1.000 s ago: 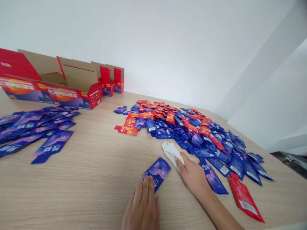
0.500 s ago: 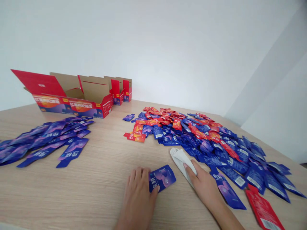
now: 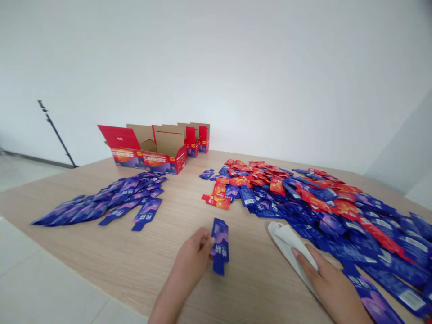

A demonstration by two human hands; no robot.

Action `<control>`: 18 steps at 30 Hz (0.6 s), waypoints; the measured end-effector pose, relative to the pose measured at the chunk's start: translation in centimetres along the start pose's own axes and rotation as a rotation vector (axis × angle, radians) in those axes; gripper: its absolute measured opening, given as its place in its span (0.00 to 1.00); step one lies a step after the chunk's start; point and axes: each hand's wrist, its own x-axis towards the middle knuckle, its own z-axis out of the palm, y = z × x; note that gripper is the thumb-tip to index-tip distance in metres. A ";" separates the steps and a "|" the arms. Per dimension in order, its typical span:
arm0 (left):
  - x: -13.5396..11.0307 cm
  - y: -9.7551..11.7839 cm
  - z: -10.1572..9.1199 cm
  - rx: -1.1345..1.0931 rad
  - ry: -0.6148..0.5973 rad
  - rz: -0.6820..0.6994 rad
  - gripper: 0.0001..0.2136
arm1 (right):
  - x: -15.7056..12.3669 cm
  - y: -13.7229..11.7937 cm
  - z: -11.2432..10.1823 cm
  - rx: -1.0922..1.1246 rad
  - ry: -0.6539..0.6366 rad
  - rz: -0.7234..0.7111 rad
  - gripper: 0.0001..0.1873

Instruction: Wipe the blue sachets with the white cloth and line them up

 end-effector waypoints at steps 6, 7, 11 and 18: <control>2.1 -4.8 -8.8 -0.179 0.496 -0.154 0.09 | 0.6 0.7 0.2 0.051 -0.007 0.035 0.40; 2.5 -5.5 -10.2 -0.192 0.564 -0.191 0.09 | 0.6 0.7 0.2 0.055 -0.013 0.034 0.41; 3.4 -7.9 -14.9 -0.158 0.764 -0.337 0.16 | 0.5 0.3 -0.1 0.065 -0.063 0.031 0.46; 3.9 -9.7 -20.0 0.138 0.879 -0.341 0.19 | 0.7 1.1 0.4 0.076 -0.024 0.020 0.44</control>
